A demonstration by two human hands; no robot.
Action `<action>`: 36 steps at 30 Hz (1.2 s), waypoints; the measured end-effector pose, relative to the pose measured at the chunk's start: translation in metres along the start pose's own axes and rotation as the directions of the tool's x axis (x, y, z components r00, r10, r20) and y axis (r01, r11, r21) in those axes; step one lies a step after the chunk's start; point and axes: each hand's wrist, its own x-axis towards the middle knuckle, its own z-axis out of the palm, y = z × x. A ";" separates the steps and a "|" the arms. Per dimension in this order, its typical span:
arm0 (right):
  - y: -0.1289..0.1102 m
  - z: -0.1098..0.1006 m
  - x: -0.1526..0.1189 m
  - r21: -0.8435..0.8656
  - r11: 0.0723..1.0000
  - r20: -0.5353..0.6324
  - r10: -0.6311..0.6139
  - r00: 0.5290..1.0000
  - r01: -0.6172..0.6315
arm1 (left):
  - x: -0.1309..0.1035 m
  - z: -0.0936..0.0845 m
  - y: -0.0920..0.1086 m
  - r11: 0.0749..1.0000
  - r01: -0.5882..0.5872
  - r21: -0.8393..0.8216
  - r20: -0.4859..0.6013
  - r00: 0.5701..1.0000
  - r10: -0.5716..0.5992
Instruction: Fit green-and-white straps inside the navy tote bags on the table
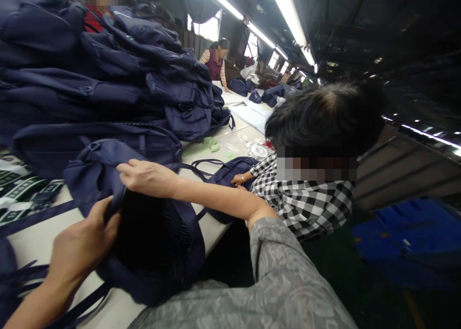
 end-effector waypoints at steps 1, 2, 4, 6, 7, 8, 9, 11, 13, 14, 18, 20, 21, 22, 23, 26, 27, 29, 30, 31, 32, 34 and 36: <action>0.004 -0.002 0.001 -0.003 1.000 0.013 -0.018 1.000 0.018 | -0.001 -0.005 0.003 0.997 -0.041 0.060 -0.002 0.999 0.041; 0.007 -0.003 0.003 -0.008 0.999 0.013 -0.032 0.999 0.032 | -0.002 -0.008 0.005 0.992 -0.075 0.101 -0.001 0.997 0.076; 0.011 -0.005 0.009 -0.010 0.999 -0.009 -0.048 0.999 0.048 | -0.001 -0.011 0.009 0.985 -0.108 0.136 -0.003 0.994 0.110; 0.012 -0.007 0.021 0.001 0.999 -0.033 -0.050 0.998 0.050 | 0.001 -0.012 0.011 0.984 -0.114 0.136 -0.012 0.993 0.117; 0.012 -0.008 0.028 0.011 0.999 -0.042 -0.043 0.998 0.043 | 0.002 -0.012 0.013 0.984 -0.115 0.133 -0.015 0.993 0.118; 0.013 -0.008 0.036 0.025 0.999 -0.044 -0.040 0.998 0.042 | 0.003 -0.012 0.015 0.985 -0.117 0.127 -0.014 0.993 0.119; 0.013 -0.008 0.044 0.041 0.998 -0.042 -0.040 0.998 0.041 | 0.004 -0.012 0.017 0.986 -0.121 0.116 -0.010 0.992 0.123; 0.016 -0.006 0.062 0.077 0.996 -0.031 -0.031 0.999 0.033 | 0.005 -0.013 0.021 0.988 -0.128 0.090 -0.003 0.992 0.129; 0.022 -0.003 0.078 0.125 0.992 -0.015 0.008 1.000 -0.006 | 0.006 -0.015 0.023 0.989 -0.132 0.066 0.008 0.991 0.132; 0.026 -0.001 0.085 0.155 0.987 -0.001 0.037 0.999 -0.036 | 0.006 -0.017 0.023 0.990 -0.133 0.052 0.017 0.991 0.132; 0.038 0.000 0.103 0.265 0.958 0.111 0.084 0.990 -0.111 | 0.008 -0.022 0.009 0.994 -0.094 -0.058 0.015 0.995 0.095; 0.039 -0.003 0.104 0.269 0.958 0.154 0.057 0.986 -0.097 | 0.010 -0.022 -0.002 0.993 -0.059 -0.105 -0.007 0.998 0.058; 0.038 -0.004 0.103 0.259 0.962 0.162 0.045 0.986 -0.087 | 0.011 -0.022 -0.007 0.992 -0.046 -0.113 -0.014 0.999 0.044; 0.036 -0.004 0.101 0.244 0.967 0.162 0.035 0.986 -0.074 | 0.011 -0.022 -0.012 0.993 -0.034 -0.112 -0.018 0.999 0.032; 0.033 -0.005 0.099 0.229 0.972 0.156 0.024 0.987 -0.060 | 0.012 -0.021 -0.015 0.994 -0.025 -0.105 -0.022 0.999 0.023; 0.026 -0.002 0.094 0.179 0.984 0.118 -0.023 0.993 0.002 | 0.012 -0.020 -0.019 0.998 -0.012 -0.061 -0.020 1.000 0.011; 0.024 0.000 0.095 0.158 0.987 0.103 -0.040 0.994 0.023 | 0.012 -0.020 -0.018 0.999 -0.016 -0.036 -0.012 1.000 0.016; 0.020 0.001 0.098 0.116 0.991 0.074 -0.077 0.994 0.068 | 0.012 -0.021 -0.013 0.999 -0.038 0.032 0.013 0.999 0.037; 0.019 0.001 0.102 0.102 0.991 0.068 -0.099 0.993 0.092 | 0.012 -0.022 -0.009 0.996 -0.052 0.068 0.026 0.998 0.051; 0.018 0.000 0.106 0.094 0.989 0.068 -0.120 0.990 0.114 | 0.012 -0.024 -0.005 0.992 -0.071 0.100 0.039 0.997 0.068; 0.019 -0.001 0.112 0.095 0.987 0.072 -0.140 0.988 0.133 | 0.011 -0.025 0.000 0.988 -0.092 0.122 0.051 0.995 0.086; 0.022 -0.003 0.126 0.116 0.982 0.084 -0.156 0.984 0.146 | 0.009 -0.028 0.010 0.981 -0.145 0.129 0.081 0.988 0.135; 0.033 -0.001 0.143 0.159 0.983 0.092 -0.111 0.990 0.095 | 0.002 -0.030 0.020 0.974 -0.212 0.081 0.102 0.974 0.203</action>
